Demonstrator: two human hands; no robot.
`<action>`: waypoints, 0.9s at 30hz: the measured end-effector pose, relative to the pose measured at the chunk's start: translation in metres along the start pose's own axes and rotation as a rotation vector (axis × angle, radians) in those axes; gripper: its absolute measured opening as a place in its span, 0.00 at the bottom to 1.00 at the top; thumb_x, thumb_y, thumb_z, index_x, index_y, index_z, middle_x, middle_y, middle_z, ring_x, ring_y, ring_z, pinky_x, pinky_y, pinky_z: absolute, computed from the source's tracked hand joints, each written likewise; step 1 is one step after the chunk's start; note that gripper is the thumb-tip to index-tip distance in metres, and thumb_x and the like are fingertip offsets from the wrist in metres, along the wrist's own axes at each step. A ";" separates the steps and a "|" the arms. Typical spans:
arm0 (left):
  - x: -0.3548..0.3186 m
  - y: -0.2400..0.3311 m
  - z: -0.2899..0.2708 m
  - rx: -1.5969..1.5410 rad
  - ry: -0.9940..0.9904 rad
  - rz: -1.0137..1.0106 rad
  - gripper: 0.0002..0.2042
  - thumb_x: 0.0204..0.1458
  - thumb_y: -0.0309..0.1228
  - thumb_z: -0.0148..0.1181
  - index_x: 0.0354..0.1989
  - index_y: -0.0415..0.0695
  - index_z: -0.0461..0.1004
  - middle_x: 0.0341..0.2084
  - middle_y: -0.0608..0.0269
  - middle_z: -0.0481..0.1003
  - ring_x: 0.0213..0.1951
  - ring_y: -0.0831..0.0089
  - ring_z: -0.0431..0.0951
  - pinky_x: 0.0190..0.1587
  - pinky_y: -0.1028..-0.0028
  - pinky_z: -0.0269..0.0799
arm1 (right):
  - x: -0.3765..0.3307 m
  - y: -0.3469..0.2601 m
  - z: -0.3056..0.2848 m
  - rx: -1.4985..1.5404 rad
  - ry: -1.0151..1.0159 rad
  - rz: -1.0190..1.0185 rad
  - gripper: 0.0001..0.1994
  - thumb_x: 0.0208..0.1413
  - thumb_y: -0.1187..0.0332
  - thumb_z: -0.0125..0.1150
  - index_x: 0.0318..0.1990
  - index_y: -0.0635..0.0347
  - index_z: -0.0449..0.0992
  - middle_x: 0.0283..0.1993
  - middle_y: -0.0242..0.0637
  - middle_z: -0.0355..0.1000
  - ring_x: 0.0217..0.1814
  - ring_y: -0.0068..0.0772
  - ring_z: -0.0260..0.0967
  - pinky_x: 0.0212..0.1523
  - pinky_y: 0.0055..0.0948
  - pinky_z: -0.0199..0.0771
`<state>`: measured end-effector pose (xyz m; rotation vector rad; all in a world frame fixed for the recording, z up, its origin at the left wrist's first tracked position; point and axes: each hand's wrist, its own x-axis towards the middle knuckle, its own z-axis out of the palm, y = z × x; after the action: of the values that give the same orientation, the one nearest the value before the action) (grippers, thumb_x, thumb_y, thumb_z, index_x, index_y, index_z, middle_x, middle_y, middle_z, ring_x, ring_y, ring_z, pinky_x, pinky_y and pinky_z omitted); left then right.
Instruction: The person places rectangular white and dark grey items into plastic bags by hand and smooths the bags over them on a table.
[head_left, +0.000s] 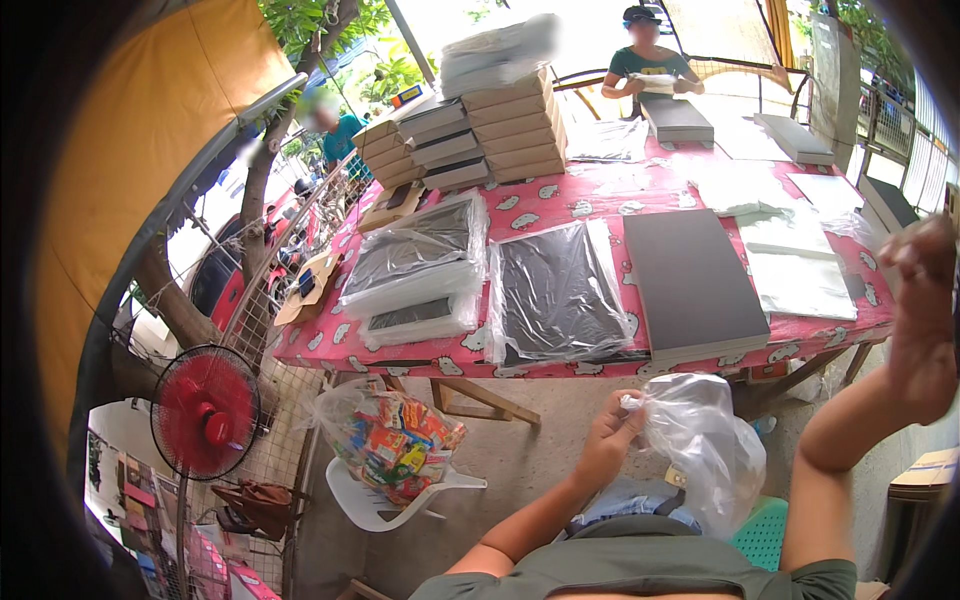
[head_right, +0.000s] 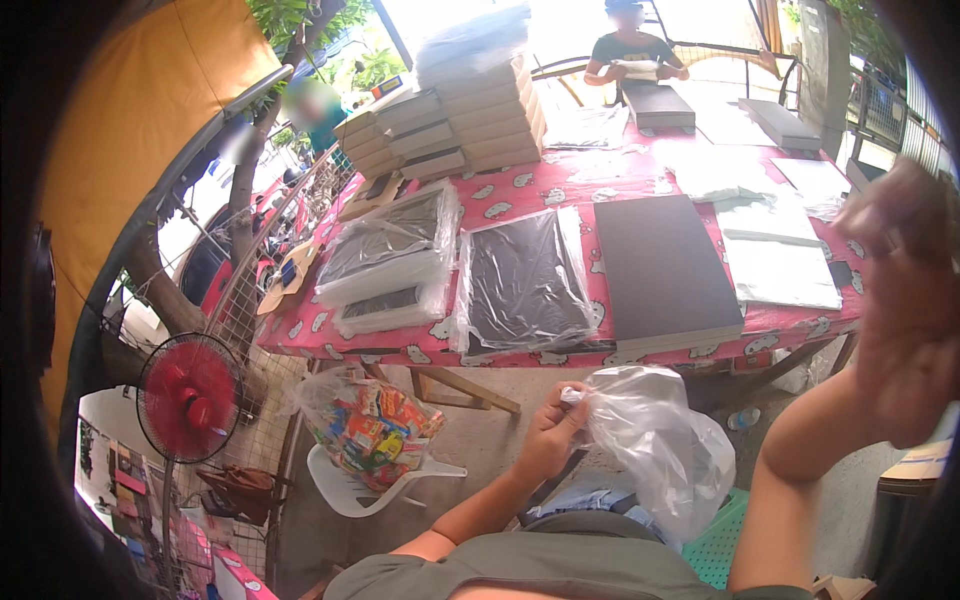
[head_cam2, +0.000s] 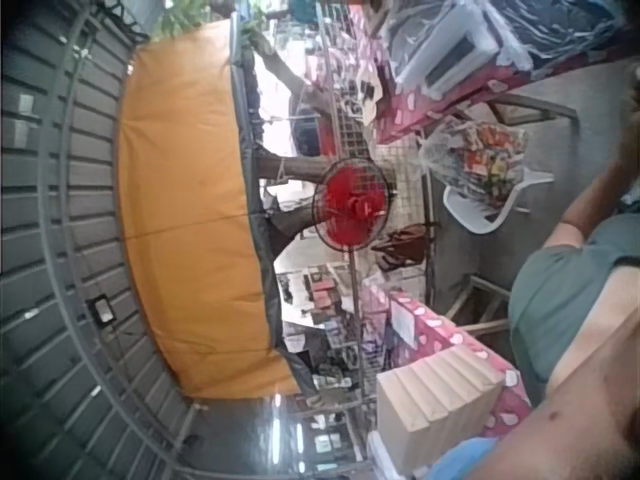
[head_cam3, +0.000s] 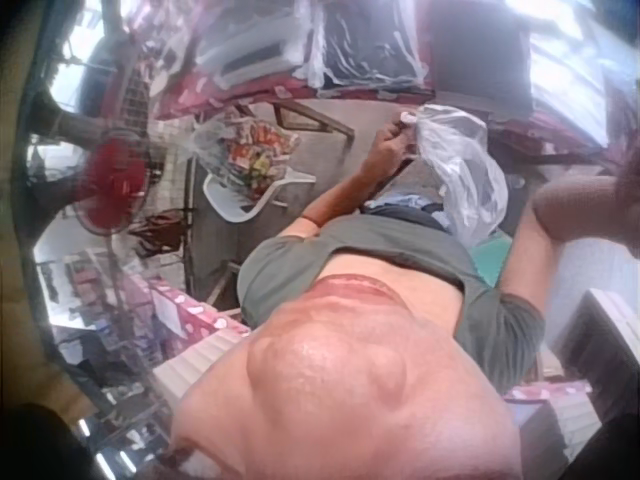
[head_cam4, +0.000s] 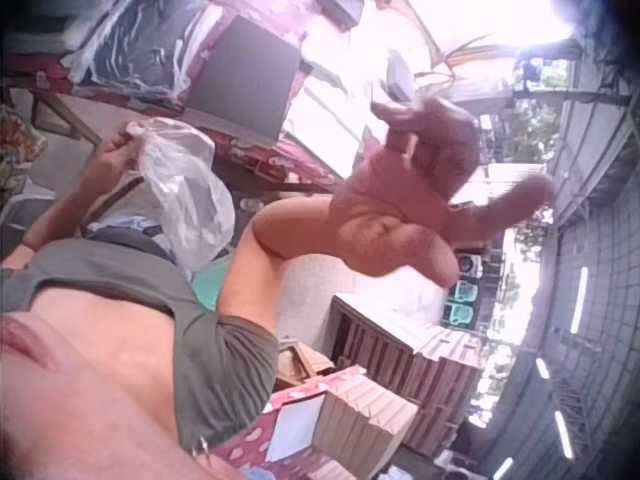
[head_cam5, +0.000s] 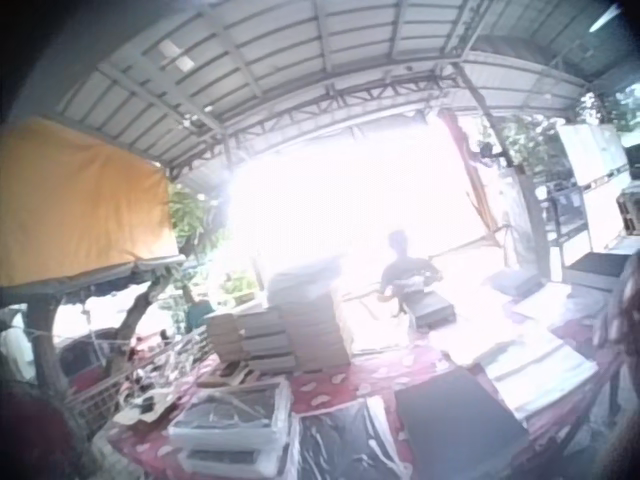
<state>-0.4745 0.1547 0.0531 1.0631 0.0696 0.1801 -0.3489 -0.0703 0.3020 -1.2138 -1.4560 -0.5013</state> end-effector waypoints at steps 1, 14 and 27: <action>0.001 0.005 0.004 -0.046 0.009 0.010 0.09 0.55 0.26 0.44 0.44 0.44 0.62 0.28 0.69 0.68 0.28 0.85 0.66 0.30 0.83 0.63 | 0.017 0.002 -0.013 0.272 -0.169 -0.153 0.25 0.52 0.54 0.41 0.55 0.49 0.44 0.49 0.58 0.57 0.48 0.46 0.59 0.44 0.41 0.65; 0.002 0.020 0.003 -0.151 0.072 -0.025 0.16 0.54 0.30 0.50 0.50 0.47 0.58 0.27 0.66 0.72 0.27 0.86 0.70 0.27 0.86 0.63 | -0.165 0.069 0.120 -0.111 -0.068 0.971 0.07 0.40 0.74 0.63 0.23 0.65 0.70 0.16 0.28 0.62 0.19 0.15 0.54 0.20 0.22 0.57; 0.034 0.037 -0.026 0.446 -0.057 0.013 0.15 0.39 0.22 0.64 0.38 0.46 0.72 0.19 0.76 0.68 0.21 0.90 0.64 0.19 0.87 0.57 | -0.168 0.086 0.058 -0.221 0.094 1.006 0.09 0.42 0.69 0.63 0.23 0.64 0.71 0.18 0.27 0.62 0.22 0.16 0.56 0.24 0.18 0.55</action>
<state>-0.4490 0.2008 0.0733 1.5133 0.0530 0.1486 -0.3261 -0.0563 0.1066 -1.8688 -0.5698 -0.0122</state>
